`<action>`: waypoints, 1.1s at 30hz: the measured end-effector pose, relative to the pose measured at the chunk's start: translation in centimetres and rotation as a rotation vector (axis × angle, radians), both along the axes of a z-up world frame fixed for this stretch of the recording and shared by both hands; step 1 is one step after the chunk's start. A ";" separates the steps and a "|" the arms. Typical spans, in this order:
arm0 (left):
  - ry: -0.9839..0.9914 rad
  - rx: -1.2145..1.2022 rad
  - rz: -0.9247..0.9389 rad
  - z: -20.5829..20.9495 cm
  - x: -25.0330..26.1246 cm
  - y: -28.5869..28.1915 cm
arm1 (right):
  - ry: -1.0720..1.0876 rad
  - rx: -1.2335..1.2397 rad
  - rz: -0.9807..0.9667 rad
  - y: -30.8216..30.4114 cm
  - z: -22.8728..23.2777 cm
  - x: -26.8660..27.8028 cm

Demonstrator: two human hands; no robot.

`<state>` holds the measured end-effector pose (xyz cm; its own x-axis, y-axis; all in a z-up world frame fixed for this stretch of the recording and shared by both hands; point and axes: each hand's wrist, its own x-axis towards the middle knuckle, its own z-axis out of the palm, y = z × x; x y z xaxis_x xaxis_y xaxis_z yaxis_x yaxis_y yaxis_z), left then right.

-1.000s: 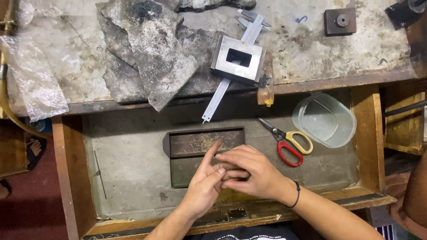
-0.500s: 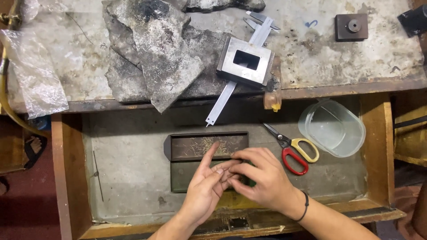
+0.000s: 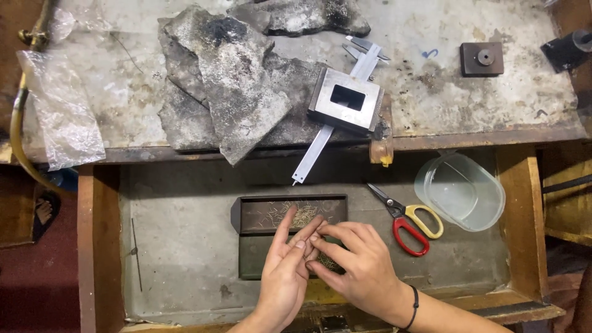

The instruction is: Measuring thin metal wire with a caliper and cutting it into small pieces using scissors.

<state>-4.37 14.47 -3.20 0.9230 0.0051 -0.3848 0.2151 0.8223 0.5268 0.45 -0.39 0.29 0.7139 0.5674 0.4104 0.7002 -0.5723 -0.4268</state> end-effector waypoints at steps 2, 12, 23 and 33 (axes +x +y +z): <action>0.020 0.000 0.017 0.0 0.0 0.1 | 0.014 0.002 -0.007 0.2 -0.3 0.0; -0.028 0.014 -0.017 -0.1 -0.3 0.0 | 0.085 0.079 0.010 0.4 -0.1 0.1; -0.087 -0.082 -0.318 -0.1 -0.6 0.1 | 0.213 0.185 0.221 -1.9 -0.3 1.8; -0.108 -0.088 -0.296 0.7 -0.2 0.2 | 0.262 0.152 0.270 -2.4 -1.0 1.6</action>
